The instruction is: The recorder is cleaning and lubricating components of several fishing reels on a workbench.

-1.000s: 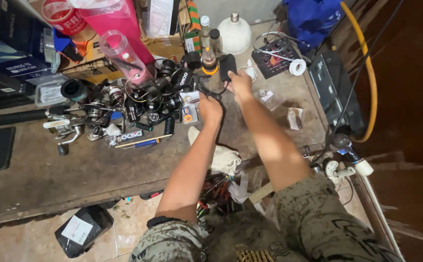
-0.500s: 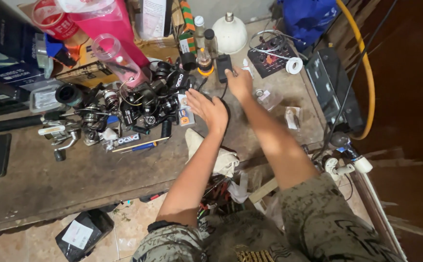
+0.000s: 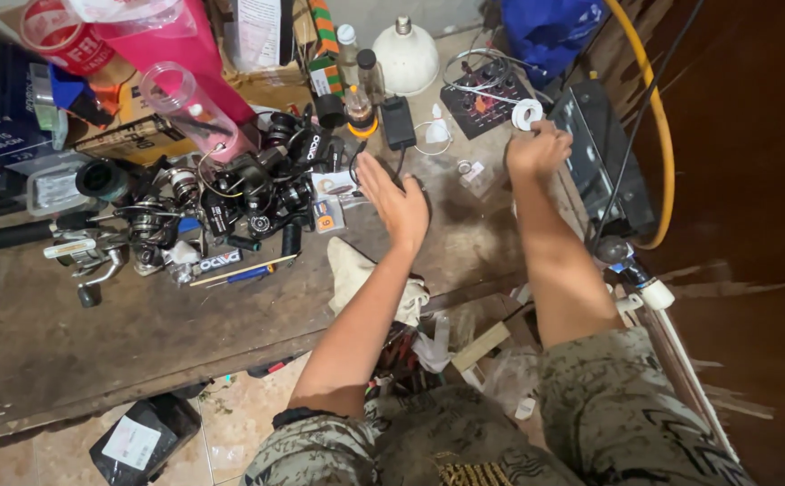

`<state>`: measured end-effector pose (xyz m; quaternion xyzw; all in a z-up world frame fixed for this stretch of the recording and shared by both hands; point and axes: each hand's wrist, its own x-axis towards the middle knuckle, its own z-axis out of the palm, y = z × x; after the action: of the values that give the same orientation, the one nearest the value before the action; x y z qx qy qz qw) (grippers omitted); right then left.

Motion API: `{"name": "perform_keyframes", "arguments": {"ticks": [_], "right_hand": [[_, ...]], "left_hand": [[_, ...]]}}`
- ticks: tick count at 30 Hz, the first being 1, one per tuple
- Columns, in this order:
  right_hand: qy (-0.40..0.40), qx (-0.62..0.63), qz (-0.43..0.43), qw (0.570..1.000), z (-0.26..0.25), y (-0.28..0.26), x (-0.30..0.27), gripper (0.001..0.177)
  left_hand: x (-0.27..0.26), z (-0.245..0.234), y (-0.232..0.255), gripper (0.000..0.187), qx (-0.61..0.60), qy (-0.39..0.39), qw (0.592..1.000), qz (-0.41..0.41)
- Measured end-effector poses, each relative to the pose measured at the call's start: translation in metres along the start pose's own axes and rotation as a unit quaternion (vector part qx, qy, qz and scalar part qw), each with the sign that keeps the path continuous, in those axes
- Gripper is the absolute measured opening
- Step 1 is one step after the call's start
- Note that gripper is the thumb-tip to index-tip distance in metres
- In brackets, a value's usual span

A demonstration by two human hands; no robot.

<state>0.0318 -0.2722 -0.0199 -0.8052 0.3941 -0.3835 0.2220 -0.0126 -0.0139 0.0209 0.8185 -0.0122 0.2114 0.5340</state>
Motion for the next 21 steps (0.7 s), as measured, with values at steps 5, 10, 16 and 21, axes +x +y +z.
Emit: {"name": "perform_keyframes", "arguments": {"ticks": [5, 10, 16, 21], "right_hand": [[-0.052, 0.001, -0.093, 0.994, -0.006, 0.007, 0.000, 0.026], [-0.051, 0.031, -0.041, 0.997, -0.030, -0.027, -0.003, 0.032], [-0.088, 0.009, -0.028, 0.996, -0.030, -0.025, -0.004, 0.032], [-0.054, 0.016, -0.130, 0.990, -0.012, -0.014, -0.006, 0.019]], "left_hand": [[-0.003, 0.009, -0.016, 0.082, 0.011, -0.004, 1.000, -0.015], [-0.002, 0.002, -0.012, 0.081, 0.005, -0.023, 0.999, -0.034], [0.001, 0.005, -0.004, 0.074, -0.029, -0.057, 0.998, -0.007], [0.004, 0.018, 0.014, 0.061, -0.136, -0.127, 0.982, -0.026]]}}
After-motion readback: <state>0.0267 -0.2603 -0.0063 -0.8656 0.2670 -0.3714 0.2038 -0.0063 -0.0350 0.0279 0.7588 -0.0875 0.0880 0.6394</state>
